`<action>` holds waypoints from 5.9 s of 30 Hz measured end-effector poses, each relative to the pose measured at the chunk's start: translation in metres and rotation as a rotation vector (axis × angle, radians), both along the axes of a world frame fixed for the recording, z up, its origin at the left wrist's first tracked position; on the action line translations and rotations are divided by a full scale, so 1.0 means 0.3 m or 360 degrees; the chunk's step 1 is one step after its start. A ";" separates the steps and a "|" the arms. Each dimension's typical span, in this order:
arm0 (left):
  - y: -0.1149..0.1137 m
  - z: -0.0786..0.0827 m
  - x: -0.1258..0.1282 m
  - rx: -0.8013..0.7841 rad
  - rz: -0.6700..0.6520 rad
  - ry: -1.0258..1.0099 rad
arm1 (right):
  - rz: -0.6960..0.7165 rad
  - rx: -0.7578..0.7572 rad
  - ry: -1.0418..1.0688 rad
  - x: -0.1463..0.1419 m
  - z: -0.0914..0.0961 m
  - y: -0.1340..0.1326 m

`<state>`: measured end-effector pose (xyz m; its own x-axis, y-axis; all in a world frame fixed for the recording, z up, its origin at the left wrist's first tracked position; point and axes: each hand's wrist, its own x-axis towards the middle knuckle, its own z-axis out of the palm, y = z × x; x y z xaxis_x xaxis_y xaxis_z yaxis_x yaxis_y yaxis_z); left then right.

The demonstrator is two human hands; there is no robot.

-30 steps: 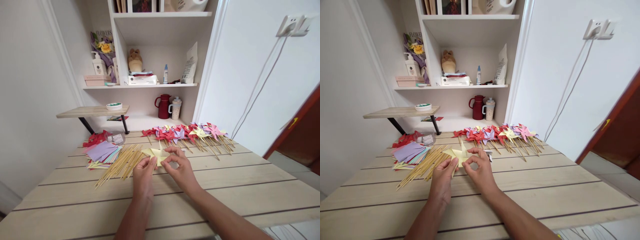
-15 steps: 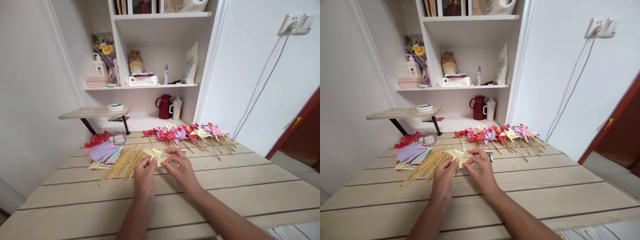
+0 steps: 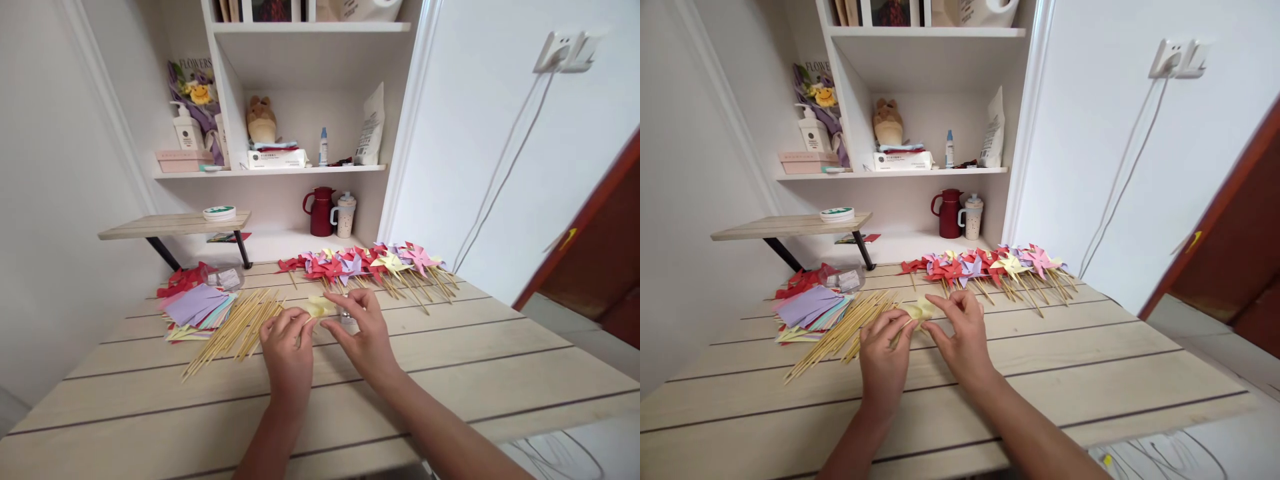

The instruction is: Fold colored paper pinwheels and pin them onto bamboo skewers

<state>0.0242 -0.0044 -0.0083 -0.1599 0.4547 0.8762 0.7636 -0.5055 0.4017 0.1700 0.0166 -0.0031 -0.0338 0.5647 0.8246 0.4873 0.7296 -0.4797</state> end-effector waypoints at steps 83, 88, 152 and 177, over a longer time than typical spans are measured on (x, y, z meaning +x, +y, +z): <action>0.027 0.046 -0.100 -0.1068 -0.1531 -0.2694 | 0.0560 0.0024 -0.0446 -0.066 -0.050 0.131; 0.036 0.046 -0.099 -0.1055 -0.1346 -0.2798 | 0.0599 0.0176 -0.0296 -0.072 -0.065 0.124; 0.028 0.015 -0.059 -0.0824 -0.0715 -0.1998 | 0.0180 -0.0063 -0.0119 -0.070 -0.009 0.092; 0.020 0.027 -0.058 -0.0759 -0.0549 -0.1777 | 0.0137 0.0009 -0.0472 -0.065 0.009 0.094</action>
